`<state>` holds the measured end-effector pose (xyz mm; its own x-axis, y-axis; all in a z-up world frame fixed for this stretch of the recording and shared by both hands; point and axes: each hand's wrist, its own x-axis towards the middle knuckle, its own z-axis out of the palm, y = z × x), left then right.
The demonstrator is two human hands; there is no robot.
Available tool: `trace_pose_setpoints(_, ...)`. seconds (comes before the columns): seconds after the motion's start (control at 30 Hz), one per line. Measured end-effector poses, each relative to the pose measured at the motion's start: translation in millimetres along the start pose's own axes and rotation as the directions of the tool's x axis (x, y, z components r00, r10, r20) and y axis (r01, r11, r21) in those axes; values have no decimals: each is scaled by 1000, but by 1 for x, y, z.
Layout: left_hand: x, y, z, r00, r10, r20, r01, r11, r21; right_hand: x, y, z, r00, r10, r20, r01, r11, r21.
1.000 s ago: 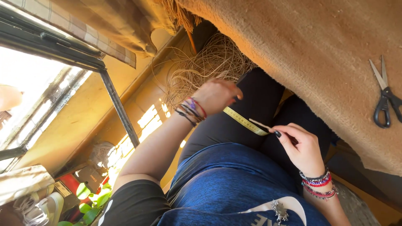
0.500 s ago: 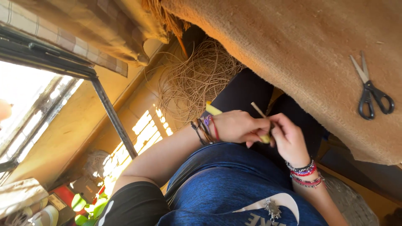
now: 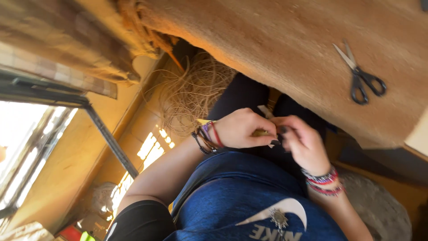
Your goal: Measuring and cutting lengths of twine using a measuring tape and scissors
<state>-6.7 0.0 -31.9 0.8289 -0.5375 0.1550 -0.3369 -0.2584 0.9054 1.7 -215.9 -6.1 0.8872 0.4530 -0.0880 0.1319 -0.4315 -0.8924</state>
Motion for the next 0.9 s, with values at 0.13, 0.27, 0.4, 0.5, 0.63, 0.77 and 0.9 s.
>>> trace_pose_setpoints(0.13,-5,9,-24,999,-5,50,4,1000,20,-2,41,-6,999,-41,21,38,989,140)
trace_pose_setpoints(0.27,-29,2,-65,994,-100,42,107,975,-194,-6,89,-36,999,22,-37,-36,906,-422)
trace_pose_setpoints(0.4,-19,18,-59,994,-67,82,88,955,-283,-9,106,-42,996,83,-18,-75,767,-637)
trace_pose_setpoints(0.5,5,20,-20,995,11,96,5,987,-162,-3,13,-18,1000,-26,-3,26,994,-110)
trace_pose_setpoints(0.63,13,21,-21,992,-40,118,32,997,66,-11,46,-15,995,-17,95,14,999,31)
trace_pose_setpoints(0.77,-9,12,-68,987,-152,48,143,977,160,-8,77,-39,999,44,-1,-42,958,-284)
trace_pose_setpoints(0.9,-28,19,-89,985,-146,92,141,988,54,-5,79,-46,971,229,69,-129,744,-656)
